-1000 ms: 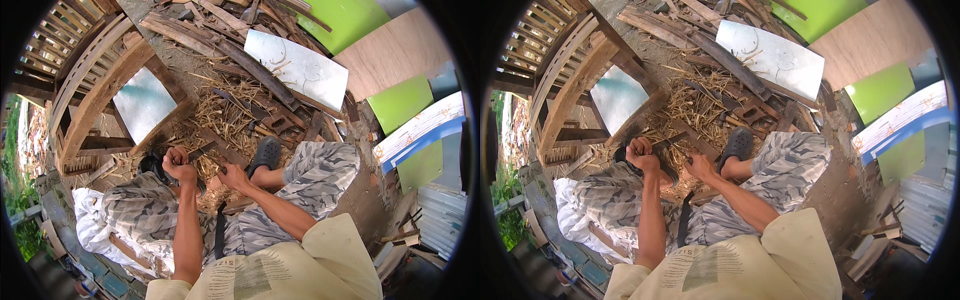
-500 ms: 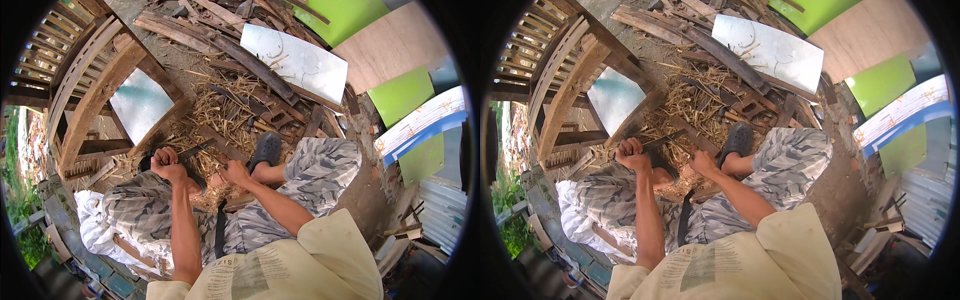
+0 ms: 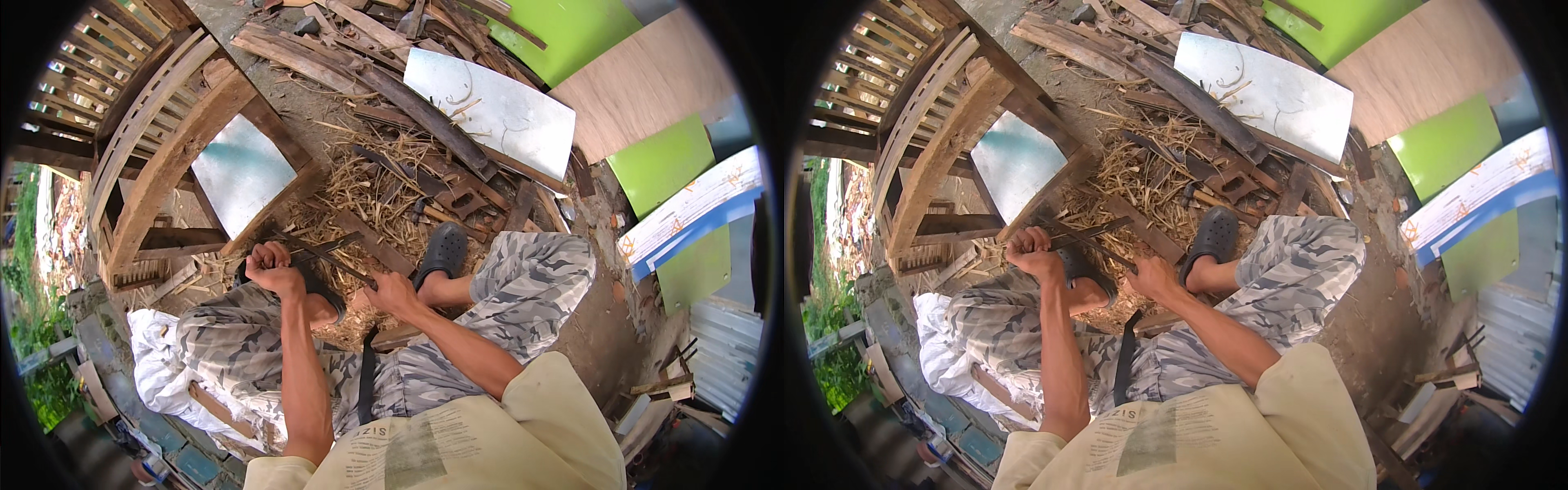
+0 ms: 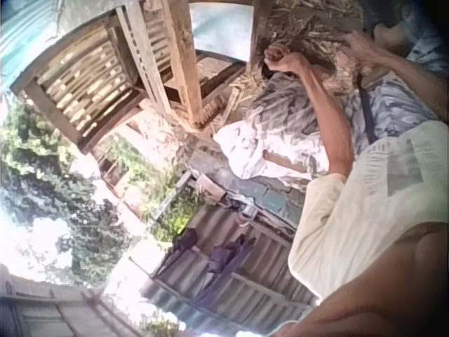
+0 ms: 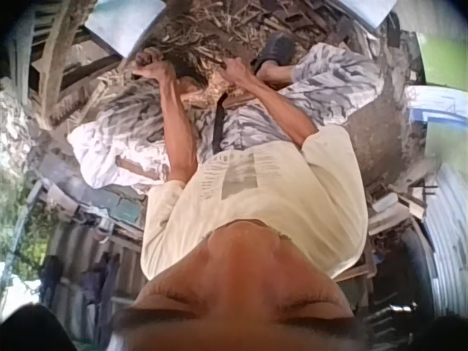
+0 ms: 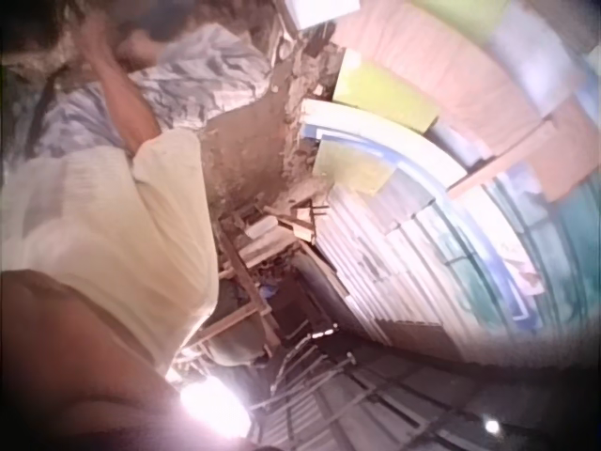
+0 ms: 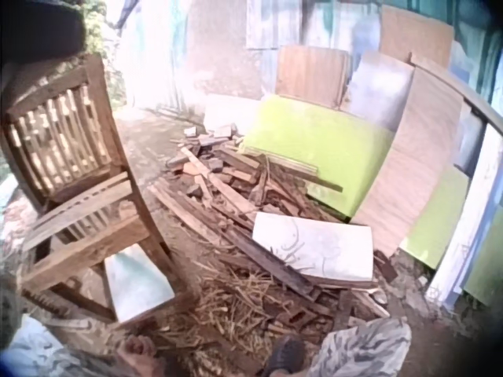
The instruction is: The person sits on the ground and uses a machete to split thin bamboo strips into smaller pieces. The person repeatedly positions the bamboo and strikes it with the machete, accumulating small bamboo fragments on the ground.
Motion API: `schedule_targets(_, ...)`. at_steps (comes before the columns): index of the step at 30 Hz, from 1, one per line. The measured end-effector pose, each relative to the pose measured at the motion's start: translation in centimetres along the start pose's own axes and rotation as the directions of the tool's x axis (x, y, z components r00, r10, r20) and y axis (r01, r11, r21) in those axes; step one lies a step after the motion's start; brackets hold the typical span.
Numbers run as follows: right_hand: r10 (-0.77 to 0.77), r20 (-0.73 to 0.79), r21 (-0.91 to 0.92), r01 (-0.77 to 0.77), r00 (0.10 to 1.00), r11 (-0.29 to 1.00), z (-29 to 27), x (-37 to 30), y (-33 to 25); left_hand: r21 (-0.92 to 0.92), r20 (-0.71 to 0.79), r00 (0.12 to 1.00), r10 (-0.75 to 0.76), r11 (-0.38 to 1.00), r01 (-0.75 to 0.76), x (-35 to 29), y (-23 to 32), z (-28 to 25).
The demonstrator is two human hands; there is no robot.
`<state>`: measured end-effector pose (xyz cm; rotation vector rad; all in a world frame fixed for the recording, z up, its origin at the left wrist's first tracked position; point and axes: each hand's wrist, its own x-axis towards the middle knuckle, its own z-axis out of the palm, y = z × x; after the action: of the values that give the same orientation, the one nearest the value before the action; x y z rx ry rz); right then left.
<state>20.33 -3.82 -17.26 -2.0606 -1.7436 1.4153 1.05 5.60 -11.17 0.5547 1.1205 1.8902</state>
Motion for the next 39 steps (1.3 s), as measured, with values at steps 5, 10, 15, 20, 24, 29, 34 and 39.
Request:
schedule_targets(5,0.13,0.027,-0.051,-0.129,0.991,0.99,0.5,1.0,2.3,0.008,-0.018,1.0,0.006,1.0,-0.006,-0.1,0.0,0.3)
schedule_targets(10,0.132,0.048,-0.037,-0.13,0.99,0.991,0.4,0.9,2.6,0.001,-0.026,1.0,-0.003,1.0,0.003,0.8,-0.4,0.0)
schedule_targets(15,0.056,-0.034,-0.059,-0.058,0.998,0.997,0.9,0.2,3.0,0.005,-0.059,0.998,-0.01,1.0,0.01,0.9,-0.2,0.2)
schedule_targets(20,0.177,0.024,-0.106,-0.174,0.984,0.979,1.3,-0.3,5.4,-0.026,-0.025,1.0,-0.014,1.0,0.013,1.0,-0.8,-0.6)
schedule_targets(24,0.215,0.133,-0.104,-0.202,0.968,0.974,0.4,0.3,5.1,0.015,0.004,0.999,0.05,0.999,-0.05,0.6,-0.9,0.3)
schedule_targets(29,0.245,0.063,-0.086,-0.239,0.967,0.967,1.6,0.6,6.3,0.007,-0.069,0.998,0.012,1.0,-0.012,0.5,-0.6,1.1)
schedule_targets(34,0.124,0.119,-0.023,-0.122,0.985,0.992,0.8,0.5,5.6,0.034,0.013,0.999,0.032,0.999,-0.032,-0.4,-0.8,0.1)
schedule_targets(39,0.208,0.062,0.017,-0.209,0.976,0.978,2.2,1.5,5.4,0.056,0.06,0.998,0.033,0.998,-0.036,-1.7,-1.0,0.5)
